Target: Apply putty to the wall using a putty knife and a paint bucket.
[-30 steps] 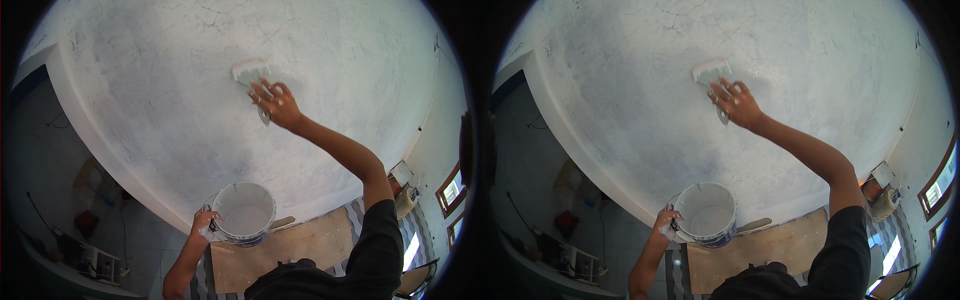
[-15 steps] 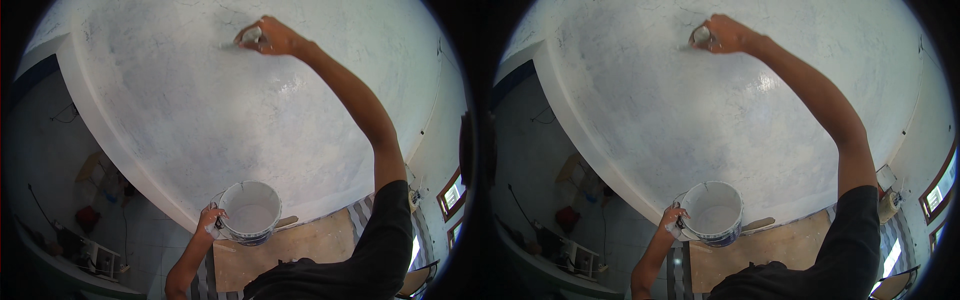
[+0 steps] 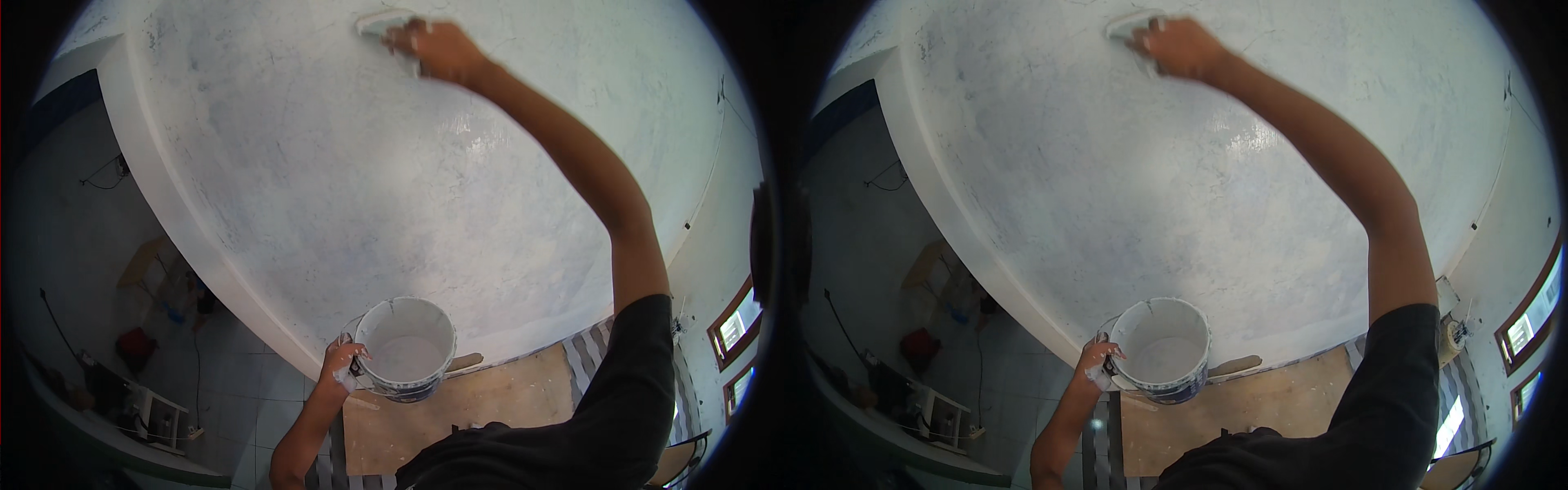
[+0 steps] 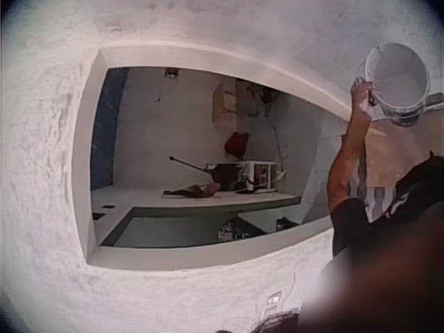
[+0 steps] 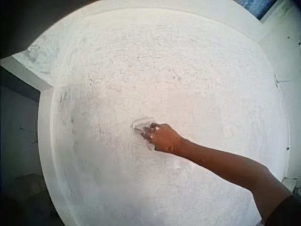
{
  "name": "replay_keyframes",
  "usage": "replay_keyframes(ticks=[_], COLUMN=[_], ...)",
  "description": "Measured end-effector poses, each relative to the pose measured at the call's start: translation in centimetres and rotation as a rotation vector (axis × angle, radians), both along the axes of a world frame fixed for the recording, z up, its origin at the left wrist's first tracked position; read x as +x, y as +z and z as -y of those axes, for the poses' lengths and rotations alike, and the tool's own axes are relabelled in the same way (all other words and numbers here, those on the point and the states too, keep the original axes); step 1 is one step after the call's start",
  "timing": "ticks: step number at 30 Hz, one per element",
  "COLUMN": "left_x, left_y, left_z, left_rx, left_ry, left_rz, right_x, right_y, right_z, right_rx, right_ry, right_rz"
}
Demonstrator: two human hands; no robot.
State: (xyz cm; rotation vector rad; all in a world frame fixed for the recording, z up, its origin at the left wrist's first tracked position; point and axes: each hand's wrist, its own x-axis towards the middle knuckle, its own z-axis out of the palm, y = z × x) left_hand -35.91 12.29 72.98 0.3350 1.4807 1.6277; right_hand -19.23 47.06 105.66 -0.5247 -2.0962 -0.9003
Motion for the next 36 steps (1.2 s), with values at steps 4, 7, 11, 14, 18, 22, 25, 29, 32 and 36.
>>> replay_keyframes(ticks=[4, 7, 11, 14, 18, 22, 25, 29, 32, 36], left_x=[0.5, 0.3, 0.5, 0.0, -0.1, -0.8, -0.4, -0.7, -1.1, -0.9], left_y=[1.0, 0.7, 1.2, 0.6, 0.6, 0.0, 0.2, -0.6, -1.3, -0.8], left_z=[-0.1, 0.5, -0.3, 0.0, 0.0, 0.4, -0.1, 0.5, 0.8, 0.3], left_rx=[-0.023, -0.003, -0.051, -0.012, -0.066, -0.009, 0.004, 0.014, 0.038, -0.027], left_ry=[0.001, 0.002, -0.041, -0.051, -0.085, -0.093, -0.114, -0.103, -0.106, -0.097], left_rz=[0.005, -0.008, -0.033, 0.014, -0.029, 0.033, 0.066, 0.112, 0.083, 0.075], right_x=[-0.7, -0.1, 0.8, -1.2, -2.3, -0.9, -1.0, -3.1, -3.7, -3.2], right_y=[-8.1, -6.4, -3.3, -4.7, -9.5, -5.7, -2.7, -3.4, -8.2, -15.2], right_z=[-2.4, 1.9, 1.7, 0.3, 1.8, 5.8, 3.2, -0.4, 0.0, 1.1], right_rx=[0.213, 0.037, 0.068, 0.143, 0.079, -0.162, -0.017, 0.152, 0.048, -0.057], right_ry=[0.130, 0.088, 0.117, 0.033, 0.145, 0.129, 0.096, 0.070, 0.178, 0.237], right_rz=[-0.040, 0.040, -0.094, -0.116, -0.086, -0.044, -0.190, -0.249, -0.197, -0.118])
